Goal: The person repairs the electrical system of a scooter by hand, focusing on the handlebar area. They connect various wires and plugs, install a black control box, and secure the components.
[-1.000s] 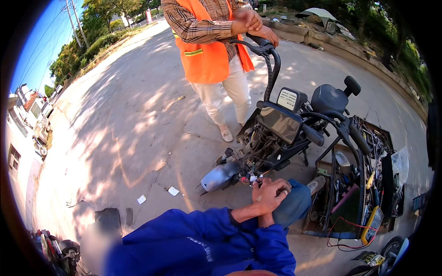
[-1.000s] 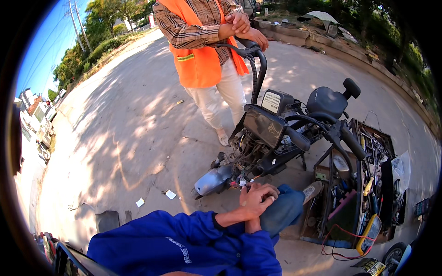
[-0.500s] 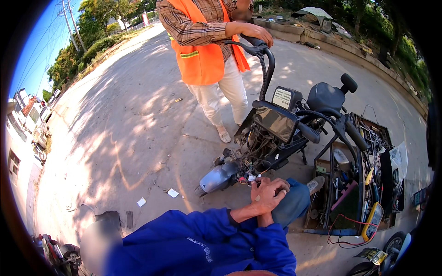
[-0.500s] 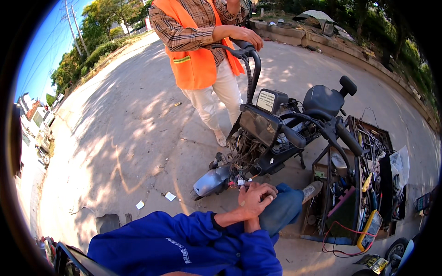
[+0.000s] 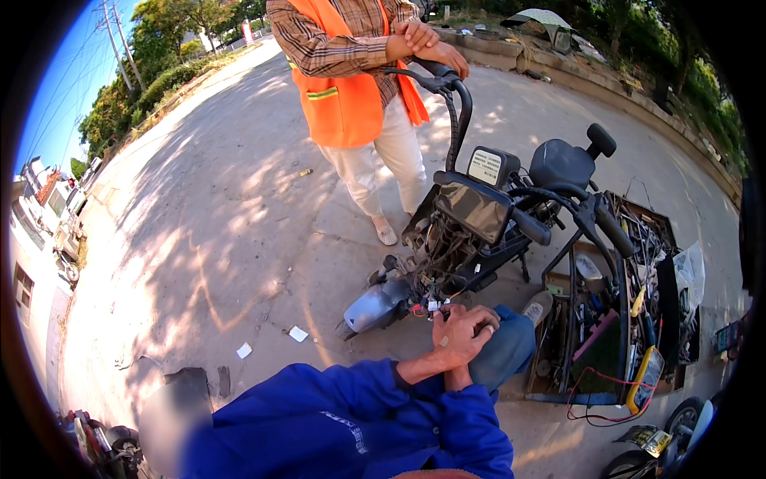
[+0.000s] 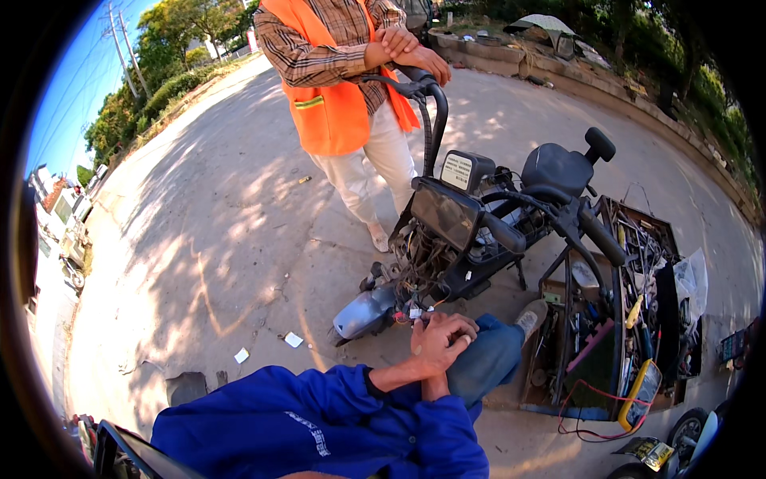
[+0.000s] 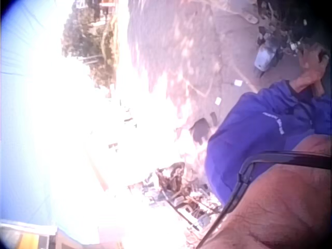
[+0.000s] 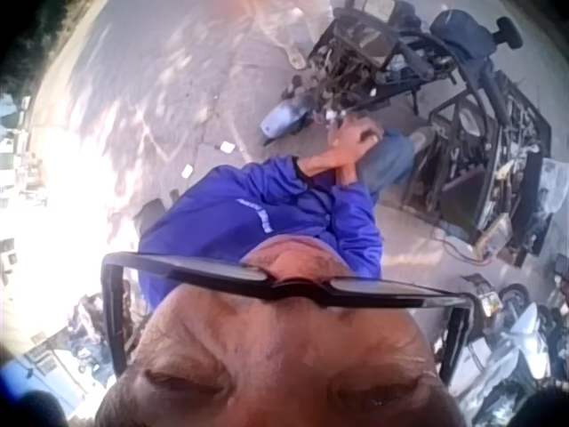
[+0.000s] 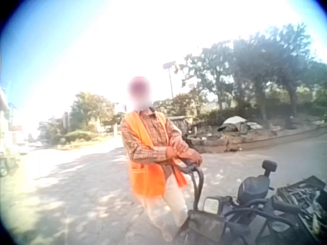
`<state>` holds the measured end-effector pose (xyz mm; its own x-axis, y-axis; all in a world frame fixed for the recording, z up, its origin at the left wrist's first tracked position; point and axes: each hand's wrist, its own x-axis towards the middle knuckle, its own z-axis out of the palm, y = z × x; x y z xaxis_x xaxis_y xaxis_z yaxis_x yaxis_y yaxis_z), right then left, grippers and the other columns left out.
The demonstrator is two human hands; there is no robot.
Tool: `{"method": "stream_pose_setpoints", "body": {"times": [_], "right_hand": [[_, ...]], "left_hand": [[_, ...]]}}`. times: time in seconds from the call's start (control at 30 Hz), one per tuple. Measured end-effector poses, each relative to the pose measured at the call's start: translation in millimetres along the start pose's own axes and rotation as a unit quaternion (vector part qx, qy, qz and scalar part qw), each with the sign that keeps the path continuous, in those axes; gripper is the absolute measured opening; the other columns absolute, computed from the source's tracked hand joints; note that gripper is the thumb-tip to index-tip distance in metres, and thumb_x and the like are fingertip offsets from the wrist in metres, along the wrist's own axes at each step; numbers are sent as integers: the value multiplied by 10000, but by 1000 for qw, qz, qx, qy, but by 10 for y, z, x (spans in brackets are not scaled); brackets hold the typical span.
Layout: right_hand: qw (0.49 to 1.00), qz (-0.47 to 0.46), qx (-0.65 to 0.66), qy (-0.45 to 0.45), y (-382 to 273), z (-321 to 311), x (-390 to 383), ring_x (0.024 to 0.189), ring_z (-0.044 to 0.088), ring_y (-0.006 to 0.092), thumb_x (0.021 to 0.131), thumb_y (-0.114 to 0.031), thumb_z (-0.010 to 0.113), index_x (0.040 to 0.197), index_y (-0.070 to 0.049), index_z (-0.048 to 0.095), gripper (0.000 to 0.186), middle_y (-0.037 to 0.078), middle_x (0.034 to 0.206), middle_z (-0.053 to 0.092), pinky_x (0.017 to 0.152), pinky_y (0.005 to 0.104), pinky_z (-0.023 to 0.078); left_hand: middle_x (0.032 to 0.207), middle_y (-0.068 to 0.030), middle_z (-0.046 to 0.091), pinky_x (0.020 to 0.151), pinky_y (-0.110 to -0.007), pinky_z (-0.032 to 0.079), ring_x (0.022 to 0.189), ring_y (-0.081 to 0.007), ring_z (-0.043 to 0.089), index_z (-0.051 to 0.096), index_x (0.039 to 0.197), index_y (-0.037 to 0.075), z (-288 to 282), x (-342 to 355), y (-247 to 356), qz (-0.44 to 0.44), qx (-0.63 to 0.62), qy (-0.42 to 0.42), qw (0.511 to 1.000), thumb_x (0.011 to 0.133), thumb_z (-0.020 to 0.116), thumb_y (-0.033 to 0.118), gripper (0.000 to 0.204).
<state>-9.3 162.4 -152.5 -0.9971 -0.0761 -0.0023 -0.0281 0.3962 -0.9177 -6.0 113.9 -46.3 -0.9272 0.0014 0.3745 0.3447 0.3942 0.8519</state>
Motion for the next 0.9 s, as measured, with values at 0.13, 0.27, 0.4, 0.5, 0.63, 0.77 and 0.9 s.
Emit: {"method": "stream_pose_setpoints", "body": {"times": [0.13, 0.27, 0.4, 0.5, 0.63, 0.77, 0.9], "right_hand": [[1000, -4, -1, 11, 33, -21, -20, 809, 668, 206, 926, -138, 696, 1005, 50, 696, 204, 113, 918, 710, 744, 344, 536], [998, -45, 12, 36, 51, 28, 50, 803, 667, 199, 926, -136, 695, 1004, 51, 697, 203, 109, 913, 711, 741, 339, 537], [990, -100, 48, 83, 102, 157, 261, 798, 666, 192, 926, -135, 694, 1003, 52, 698, 202, 105, 907, 712, 737, 335, 537], [988, 46, 135, 53, -179, 105, 396, 815, 682, 228, 917, -155, 703, 1033, 52, 693, 237, 125, 888, 713, 767, 368, 543], [931, 184, 312, 38, -364, -44, 437, 741, 641, 158, 934, -152, 699, 1060, 48, 702, 236, 69, 828, 699, 689, 307, 521], [875, 215, 432, 29, -408, -113, 469, 721, 612, 109, 950, -129, 690, 1060, 36, 706, 199, 49, 856, 701, 640, 258, 488], [898, 203, 389, 29, -411, -104, 431, 754, 631, 126, 948, -138, 700, 1053, 29, 719, 198, 59, 876, 706, 663, 272, 499]], "left_hand": [[1072, -48, 714, 884, -329, 466, 989, -198, 639, 694, 932, 43, 93, -11, -122, 22, -39, 22, 999, 866, 666, 14, 77], [1069, -71, 725, 934, -326, 460, 982, -195, 660, 698, 947, 32, 41, -15, -144, 2, -184, 40, 982, 855, 667, -14, 107], [1196, -102, 630, 840, -263, 517, 976, -118, 613, 625, 1097, -17, -269, -105, -50, -22, -279, 54, 959, 991, 559, -50, 130], [1064, -52, 685, 780, -249, 511, 897, -100, 629, 634, 1125, -1, -562, -224, -208, -117, -256, 112, 953, 1001, 578, -6, 136], [1025, -46, 693, 756, -257, 513, 889, -88, 625, 639, 1156, 3, -794, -381, -710, -212, -170, 144, 951, 996, 631, 55, 169], [1010, -48, 685, 753, -263, 510, 855, -97, 602, 635, 1183, 3, -781, -413, -796, -226, -131, 133, 956, 984, 660, 66, 210], [1009, -40, 673, 706, -287, 501, 847, -98, 609, 660, 1213, 6, -641, -382, -937, -173, -106, 113, 973, 938, 725, 81, 292]]}}
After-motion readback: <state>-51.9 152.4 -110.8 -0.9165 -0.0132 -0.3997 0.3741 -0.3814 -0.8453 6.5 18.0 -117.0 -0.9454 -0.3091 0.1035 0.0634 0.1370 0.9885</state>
